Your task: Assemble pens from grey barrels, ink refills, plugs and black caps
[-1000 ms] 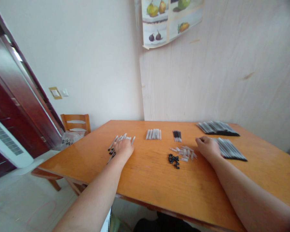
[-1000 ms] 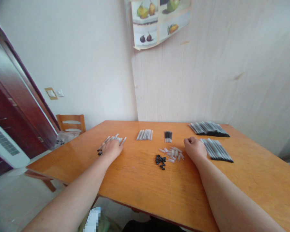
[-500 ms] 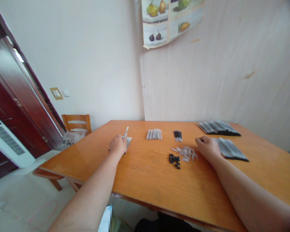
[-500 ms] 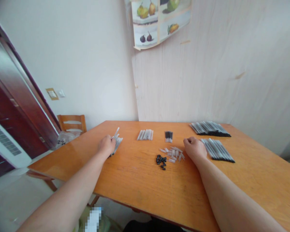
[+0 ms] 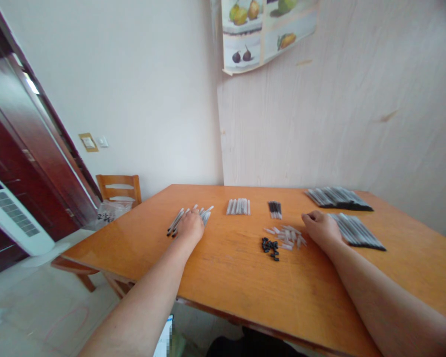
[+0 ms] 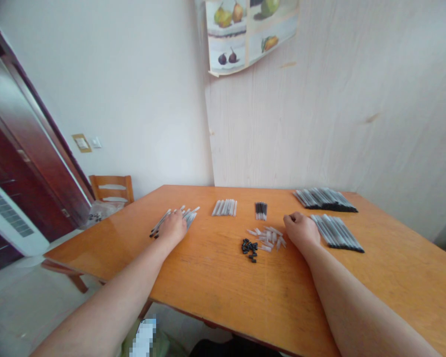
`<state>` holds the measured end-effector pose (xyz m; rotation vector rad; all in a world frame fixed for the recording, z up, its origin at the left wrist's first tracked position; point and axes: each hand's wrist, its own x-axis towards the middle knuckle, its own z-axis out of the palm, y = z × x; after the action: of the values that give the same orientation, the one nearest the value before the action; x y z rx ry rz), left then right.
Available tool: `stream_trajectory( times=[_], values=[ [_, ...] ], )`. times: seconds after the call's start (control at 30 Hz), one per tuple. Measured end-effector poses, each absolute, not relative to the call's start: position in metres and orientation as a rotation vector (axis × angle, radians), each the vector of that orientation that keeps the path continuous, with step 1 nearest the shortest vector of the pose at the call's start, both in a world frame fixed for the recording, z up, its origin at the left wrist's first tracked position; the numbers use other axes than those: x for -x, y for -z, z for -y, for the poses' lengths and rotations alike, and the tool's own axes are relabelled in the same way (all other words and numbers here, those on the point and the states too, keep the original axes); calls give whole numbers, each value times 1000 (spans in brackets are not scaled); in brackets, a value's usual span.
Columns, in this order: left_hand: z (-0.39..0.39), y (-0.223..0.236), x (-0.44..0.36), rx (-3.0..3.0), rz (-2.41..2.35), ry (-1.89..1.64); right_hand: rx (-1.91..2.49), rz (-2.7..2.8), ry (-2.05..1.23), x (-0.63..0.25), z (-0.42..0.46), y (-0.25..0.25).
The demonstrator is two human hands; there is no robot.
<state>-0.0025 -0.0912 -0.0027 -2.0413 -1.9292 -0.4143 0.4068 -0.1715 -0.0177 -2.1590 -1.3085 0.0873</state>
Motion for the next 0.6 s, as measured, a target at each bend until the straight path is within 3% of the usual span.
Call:
stream_trajectory(
  times=[0.6],
  values=[
    [97,-5,-4,2039,1933,404,2180,1325,-39,-406,171,18]
  ],
)
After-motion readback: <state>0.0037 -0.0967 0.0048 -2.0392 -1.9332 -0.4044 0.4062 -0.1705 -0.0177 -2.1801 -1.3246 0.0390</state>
